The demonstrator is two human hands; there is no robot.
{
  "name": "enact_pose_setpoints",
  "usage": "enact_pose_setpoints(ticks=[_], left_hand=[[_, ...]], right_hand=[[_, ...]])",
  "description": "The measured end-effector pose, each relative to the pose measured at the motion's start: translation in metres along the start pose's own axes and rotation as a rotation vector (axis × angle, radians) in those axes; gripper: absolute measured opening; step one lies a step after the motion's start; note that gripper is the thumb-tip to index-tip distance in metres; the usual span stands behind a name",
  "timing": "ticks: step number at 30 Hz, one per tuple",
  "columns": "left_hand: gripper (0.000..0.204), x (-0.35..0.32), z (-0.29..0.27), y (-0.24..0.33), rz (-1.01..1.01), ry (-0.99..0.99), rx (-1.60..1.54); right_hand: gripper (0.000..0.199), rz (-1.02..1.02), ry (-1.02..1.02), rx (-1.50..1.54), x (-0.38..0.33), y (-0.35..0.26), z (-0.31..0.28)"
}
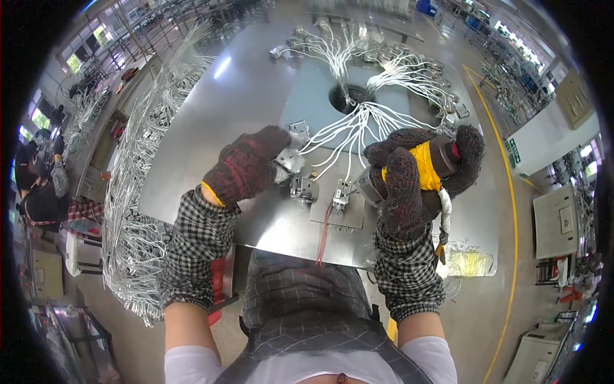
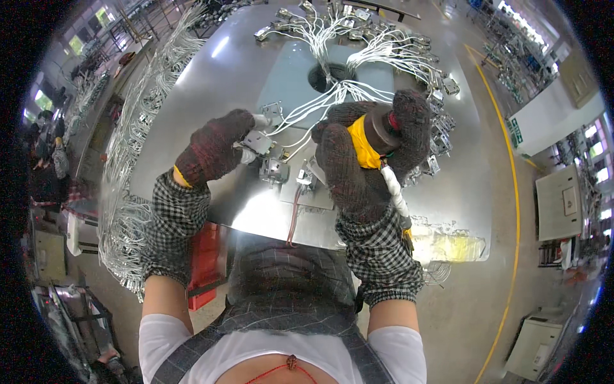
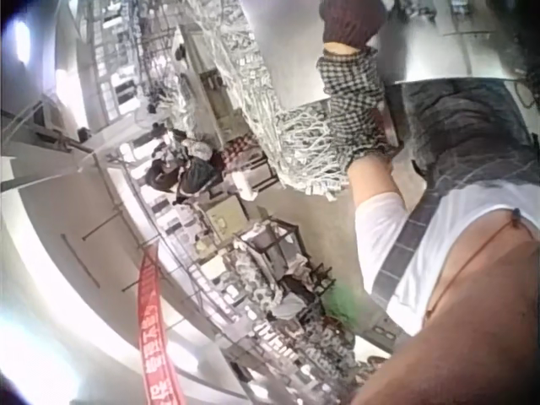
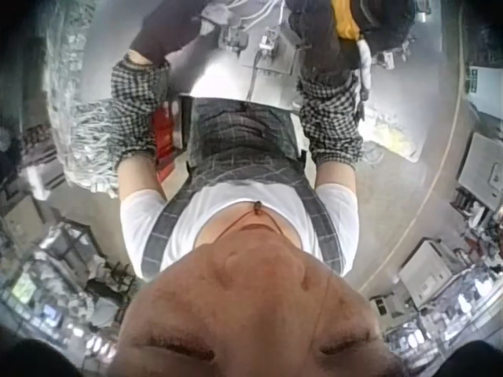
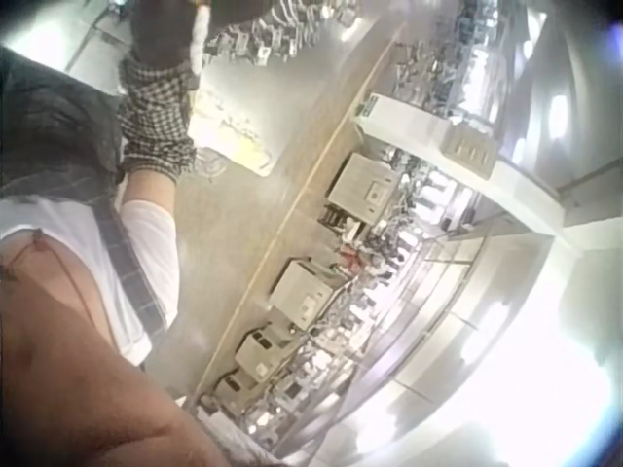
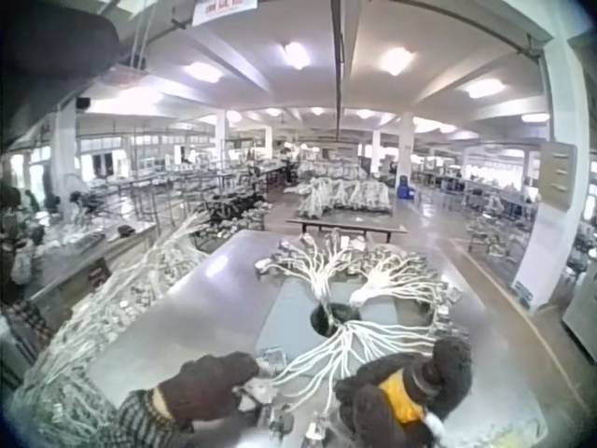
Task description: Assembling and crimping wire harnesses using a pneumatic tool on a production line.
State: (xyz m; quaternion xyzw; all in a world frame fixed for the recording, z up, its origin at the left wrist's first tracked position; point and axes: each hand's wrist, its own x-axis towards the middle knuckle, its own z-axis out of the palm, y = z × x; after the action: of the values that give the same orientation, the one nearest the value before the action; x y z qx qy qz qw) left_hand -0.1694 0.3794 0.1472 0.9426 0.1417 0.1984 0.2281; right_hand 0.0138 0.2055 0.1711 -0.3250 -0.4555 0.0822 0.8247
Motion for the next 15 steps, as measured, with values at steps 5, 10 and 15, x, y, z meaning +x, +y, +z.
enact_pose_setpoints(ticks=[5, 10, 15], left_hand=[[0.05, 0.01, 0.017, 0.018, -0.176, 0.011, -0.804], [0.058, 0.006, 0.047, 0.043, -0.176, 0.097, -0.484], [0.064, 0.003, 0.048, 0.051, 0.052, 0.147, -0.392]], right_hand=[[0.071, -0.004, -0.007, -0.06, 0.001, -0.004, 0.006], [0.07, -0.087, 0.117, -0.084, 0.016, -0.007, -0.001], [0.068, -0.173, 0.266, -0.13, 0.022, -0.011, -0.009]])
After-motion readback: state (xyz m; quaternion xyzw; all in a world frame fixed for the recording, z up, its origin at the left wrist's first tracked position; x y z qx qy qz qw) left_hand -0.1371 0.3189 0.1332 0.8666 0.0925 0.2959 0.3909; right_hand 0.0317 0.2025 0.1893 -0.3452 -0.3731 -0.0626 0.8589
